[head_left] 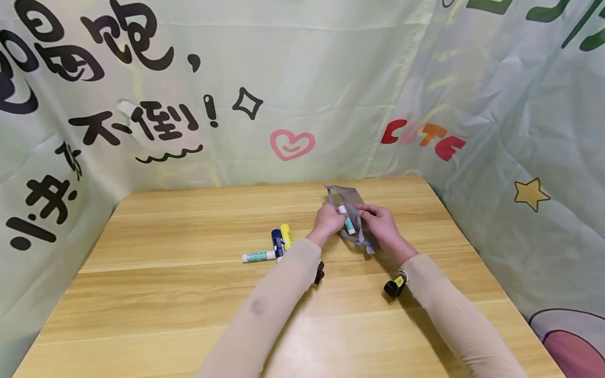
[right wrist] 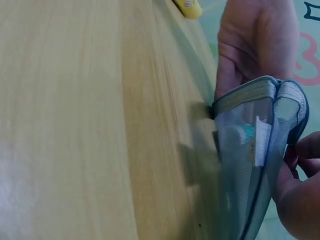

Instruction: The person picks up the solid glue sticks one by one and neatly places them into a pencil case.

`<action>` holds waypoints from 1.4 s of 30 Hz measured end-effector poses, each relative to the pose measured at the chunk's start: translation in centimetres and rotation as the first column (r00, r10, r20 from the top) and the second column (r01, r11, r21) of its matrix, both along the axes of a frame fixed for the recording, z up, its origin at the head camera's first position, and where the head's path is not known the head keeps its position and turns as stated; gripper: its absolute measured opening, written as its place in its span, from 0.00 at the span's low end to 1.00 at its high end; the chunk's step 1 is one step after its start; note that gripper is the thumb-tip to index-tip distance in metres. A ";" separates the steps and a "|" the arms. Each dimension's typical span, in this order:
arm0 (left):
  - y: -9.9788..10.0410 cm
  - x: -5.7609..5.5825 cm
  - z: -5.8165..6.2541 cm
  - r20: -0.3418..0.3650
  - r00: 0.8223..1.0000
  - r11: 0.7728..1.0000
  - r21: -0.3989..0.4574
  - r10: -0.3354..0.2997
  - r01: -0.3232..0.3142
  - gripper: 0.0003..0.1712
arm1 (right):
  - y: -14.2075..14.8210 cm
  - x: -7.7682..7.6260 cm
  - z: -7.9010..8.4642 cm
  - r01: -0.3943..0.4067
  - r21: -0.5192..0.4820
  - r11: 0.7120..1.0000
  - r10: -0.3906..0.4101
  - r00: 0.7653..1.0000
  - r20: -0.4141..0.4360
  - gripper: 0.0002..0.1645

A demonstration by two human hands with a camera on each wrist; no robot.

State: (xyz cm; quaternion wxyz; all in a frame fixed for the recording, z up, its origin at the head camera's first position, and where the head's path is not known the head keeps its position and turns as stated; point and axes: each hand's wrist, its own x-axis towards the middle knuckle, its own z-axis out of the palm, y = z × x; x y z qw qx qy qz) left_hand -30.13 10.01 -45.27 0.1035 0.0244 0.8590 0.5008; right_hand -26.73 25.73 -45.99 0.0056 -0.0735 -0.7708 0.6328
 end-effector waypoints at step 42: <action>-4.7 2.6 3.9 -0.025 0.993 0.943 0.312 -0.113 0.115 0.16 | 0.6 0.3 0.4 0.036 -0.180 0.983 -0.047 0.997 -0.058 0.23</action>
